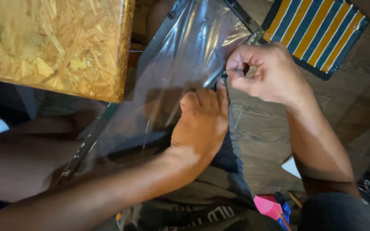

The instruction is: The person presses a clear plastic sheet into the frame of a window screen, smoothing it along the edges and corners to secure it in place. The person works by hand, adjusting the sheet and frame repeatedly to ensure a tight fit.

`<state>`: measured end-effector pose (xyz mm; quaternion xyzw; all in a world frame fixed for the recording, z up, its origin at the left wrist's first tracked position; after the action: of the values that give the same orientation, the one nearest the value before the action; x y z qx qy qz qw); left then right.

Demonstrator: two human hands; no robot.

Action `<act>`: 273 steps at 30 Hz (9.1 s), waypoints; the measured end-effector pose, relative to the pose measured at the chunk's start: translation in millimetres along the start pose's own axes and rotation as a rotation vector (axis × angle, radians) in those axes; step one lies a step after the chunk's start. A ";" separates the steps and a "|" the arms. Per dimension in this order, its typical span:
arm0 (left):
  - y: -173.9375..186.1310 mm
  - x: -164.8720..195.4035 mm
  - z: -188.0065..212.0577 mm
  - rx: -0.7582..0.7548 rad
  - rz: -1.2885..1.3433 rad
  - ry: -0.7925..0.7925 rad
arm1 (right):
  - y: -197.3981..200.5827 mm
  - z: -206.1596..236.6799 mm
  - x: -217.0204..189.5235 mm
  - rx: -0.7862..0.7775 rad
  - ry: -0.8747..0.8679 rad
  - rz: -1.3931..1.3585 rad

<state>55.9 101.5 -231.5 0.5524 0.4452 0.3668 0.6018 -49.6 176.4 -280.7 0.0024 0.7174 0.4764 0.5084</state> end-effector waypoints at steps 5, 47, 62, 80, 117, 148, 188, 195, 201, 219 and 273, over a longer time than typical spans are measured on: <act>5.6 -3.7 2.3 0.008 0.011 -0.004 | 5.6 2.2 1.2 0.048 -0.040 -0.075; 48.2 -168.1 132.1 0.121 0.530 0.671 | -72.6 -15.4 159.6 0.337 -0.731 -0.010; 47.9 -203.5 238.5 0.162 0.302 0.853 | -39.9 -8.4 151.7 0.506 -0.800 -0.449; -30.3 -205.2 146.2 0.308 0.814 0.667 | 13.9 8.3 -51.5 0.332 -0.073 -0.304; -35.7 -176.9 73.0 0.144 0.999 0.445 | -36.0 -46.7 -123.0 0.240 0.447 0.186; -55.1 -169.0 -15.1 0.074 1.498 0.369 | -25.3 -29.6 -114.7 0.456 0.200 0.110; -102.7 -116.7 -3.5 -0.391 2.151 0.707 | 5.9 -19.3 -154.2 0.467 0.375 0.196; -89.5 -128.9 -5.2 -0.346 1.940 0.721 | 3.9 -18.7 -155.3 0.484 0.402 0.167; -90.3 -131.7 -2.3 -0.358 1.884 0.760 | 1.2 -17.2 -153.4 0.560 0.385 0.137; -88.3 -132.4 -1.1 -0.346 1.940 0.729 | 7.7 -16.8 -146.9 0.552 0.356 0.067; -78.8 -129.7 -2.8 -0.266 2.203 0.593 | 9.1 -23.6 -163.9 0.416 0.445 0.180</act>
<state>5.9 -28.1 -292.6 0.4661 -0.1977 0.8539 -0.1204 7.9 85.4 -154.5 0.0654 0.8900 0.3515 0.2831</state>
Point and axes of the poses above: each hand's wrist, its own z-axis away from the middle knuckle, its own y-axis out of the back of the hand, x = y × z, the point moved 10 cm from there along -z, towards the middle knuckle, and after that the axes turned 9 degrees about x, right-handed, at the moved point
